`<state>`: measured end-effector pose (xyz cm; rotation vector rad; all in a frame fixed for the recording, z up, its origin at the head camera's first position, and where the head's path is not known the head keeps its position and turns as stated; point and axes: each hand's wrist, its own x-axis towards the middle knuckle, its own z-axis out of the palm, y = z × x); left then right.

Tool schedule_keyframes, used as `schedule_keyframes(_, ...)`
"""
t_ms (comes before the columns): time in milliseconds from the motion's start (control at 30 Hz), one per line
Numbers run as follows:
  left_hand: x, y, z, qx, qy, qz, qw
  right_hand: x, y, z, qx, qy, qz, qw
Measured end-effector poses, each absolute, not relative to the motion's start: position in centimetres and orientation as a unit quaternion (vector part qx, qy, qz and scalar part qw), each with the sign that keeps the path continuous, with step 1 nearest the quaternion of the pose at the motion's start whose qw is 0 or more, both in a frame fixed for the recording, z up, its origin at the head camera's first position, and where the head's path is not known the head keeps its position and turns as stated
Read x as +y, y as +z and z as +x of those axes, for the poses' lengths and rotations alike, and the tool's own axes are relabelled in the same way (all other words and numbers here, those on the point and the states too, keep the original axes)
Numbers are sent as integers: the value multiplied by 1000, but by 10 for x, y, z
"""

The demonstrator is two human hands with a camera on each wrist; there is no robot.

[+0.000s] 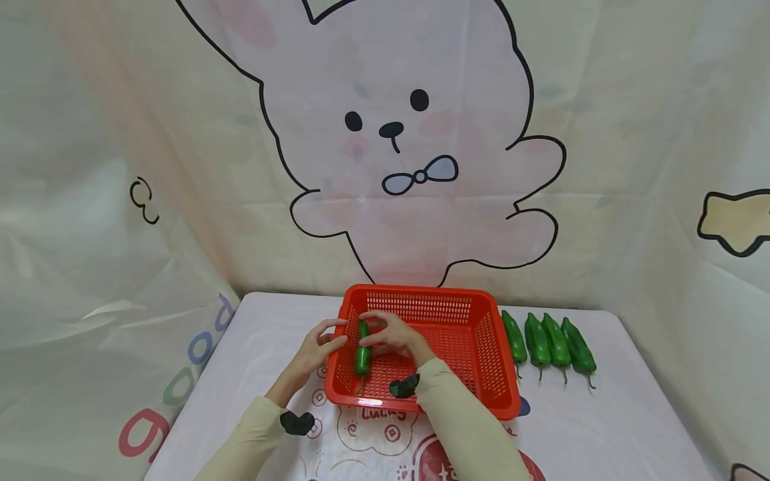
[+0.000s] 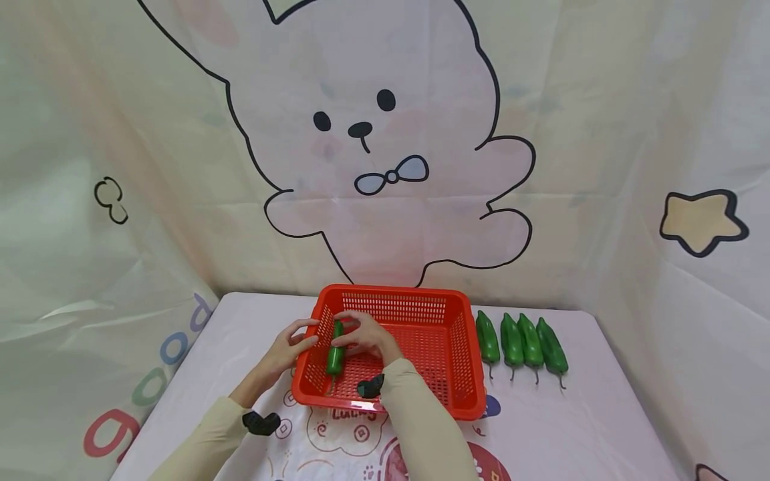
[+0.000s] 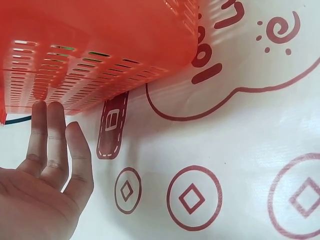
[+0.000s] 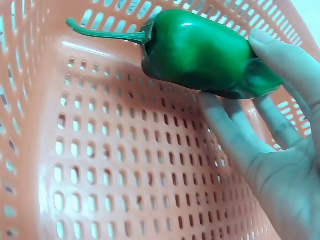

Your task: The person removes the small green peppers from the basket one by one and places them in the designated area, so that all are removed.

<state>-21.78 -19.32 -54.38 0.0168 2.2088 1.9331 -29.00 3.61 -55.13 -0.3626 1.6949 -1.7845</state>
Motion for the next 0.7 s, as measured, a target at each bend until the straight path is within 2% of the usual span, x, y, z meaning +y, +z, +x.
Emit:
schedule_keyframes(133,-192,-543,-218,750,653,9,102,44,-550,-293,634,-691,-126,323)
schedule_keyframes(700,-190,-545,-219,757,647,-5,91,79,-513,-308,624,-721,-140,269)
